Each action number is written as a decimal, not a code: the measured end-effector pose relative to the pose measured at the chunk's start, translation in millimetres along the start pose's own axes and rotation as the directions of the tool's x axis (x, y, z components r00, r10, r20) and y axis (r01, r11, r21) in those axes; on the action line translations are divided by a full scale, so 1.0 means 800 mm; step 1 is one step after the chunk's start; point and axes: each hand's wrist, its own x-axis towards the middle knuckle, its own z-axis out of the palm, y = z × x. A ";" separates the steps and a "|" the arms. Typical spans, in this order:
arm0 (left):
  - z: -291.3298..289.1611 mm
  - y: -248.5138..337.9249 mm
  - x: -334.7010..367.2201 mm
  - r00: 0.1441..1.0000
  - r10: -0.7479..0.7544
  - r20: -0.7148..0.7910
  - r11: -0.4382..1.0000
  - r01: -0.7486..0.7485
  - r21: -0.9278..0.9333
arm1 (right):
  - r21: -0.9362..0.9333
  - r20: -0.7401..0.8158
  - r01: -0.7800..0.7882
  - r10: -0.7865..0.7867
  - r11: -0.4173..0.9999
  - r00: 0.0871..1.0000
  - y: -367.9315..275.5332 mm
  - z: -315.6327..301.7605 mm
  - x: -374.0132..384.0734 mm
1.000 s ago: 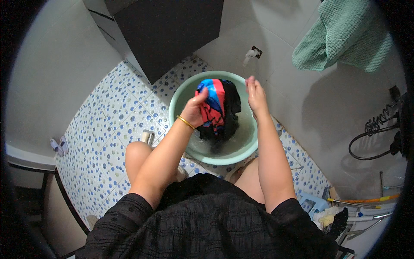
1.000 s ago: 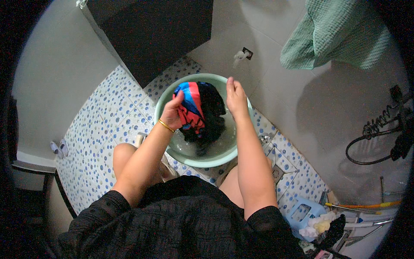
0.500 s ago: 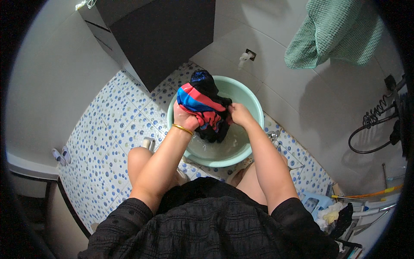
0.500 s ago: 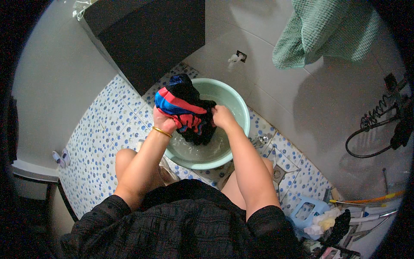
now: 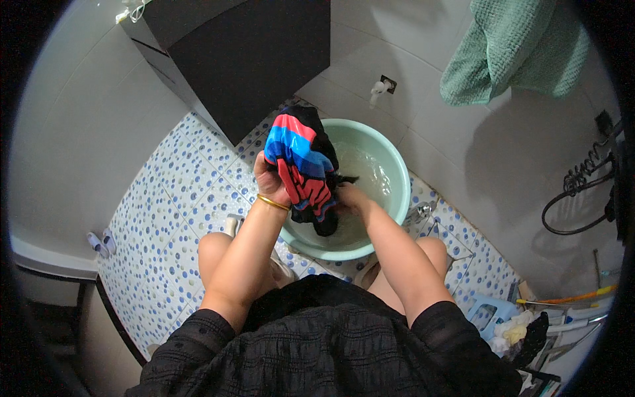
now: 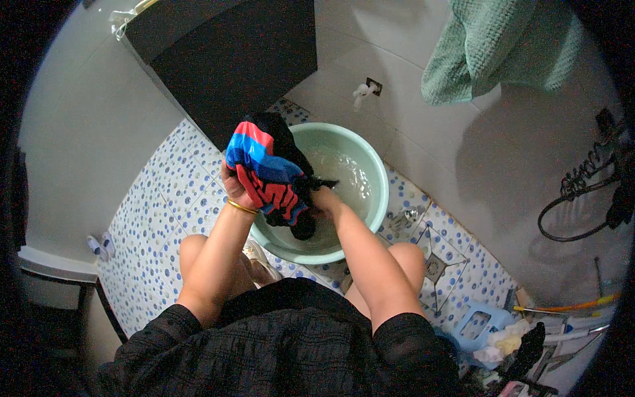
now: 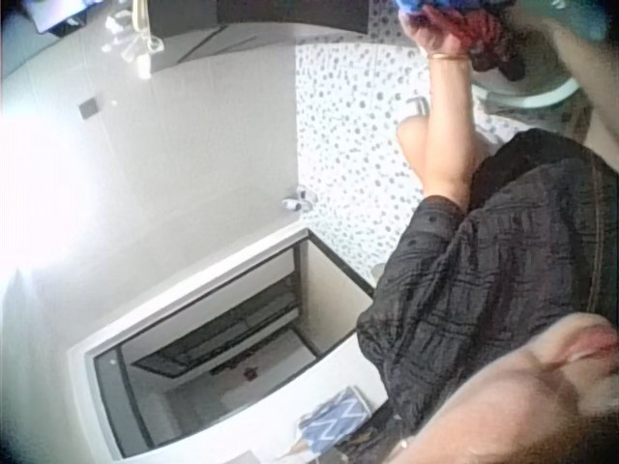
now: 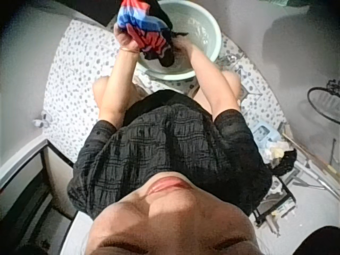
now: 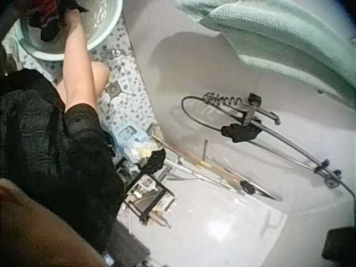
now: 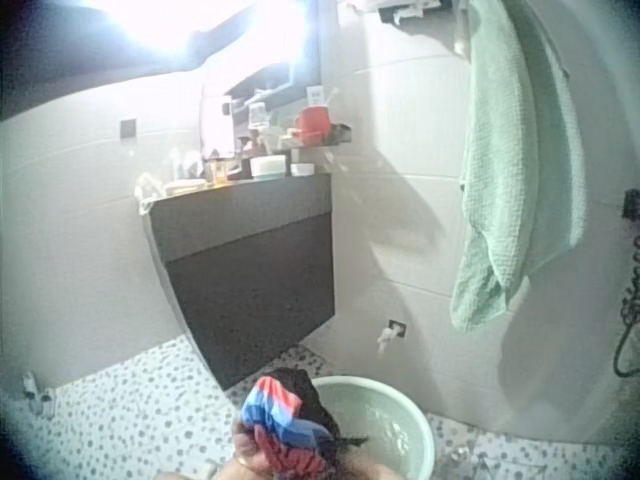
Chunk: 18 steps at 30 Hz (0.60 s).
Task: The person sits on the bathroom floor and hand-washes clothes in a light green basin filled with water. They scrub and rinse a black and white striped garment, followed by a black garment with colorful lettering, repeatedly submerging and wringing the items.
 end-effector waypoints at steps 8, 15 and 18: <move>0.007 0.006 -0.010 0.999 -0.042 -0.008 0.992 0.042 0.122 | 0.463 0.244 -0.085 -0.035 0.882 0.969 -0.070 -0.011 -0.077; -0.004 0.028 -0.013 1.000 -0.024 0.014 0.942 0.018 0.334 | 0.875 0.092 0.093 -0.352 0.475 0.931 -0.098 -0.024 -0.099; 0.024 0.035 -0.007 0.985 -0.034 -0.171 0.781 0.133 0.610 | 0.857 0.086 0.097 -0.325 0.507 0.942 -0.079 -0.048 -0.085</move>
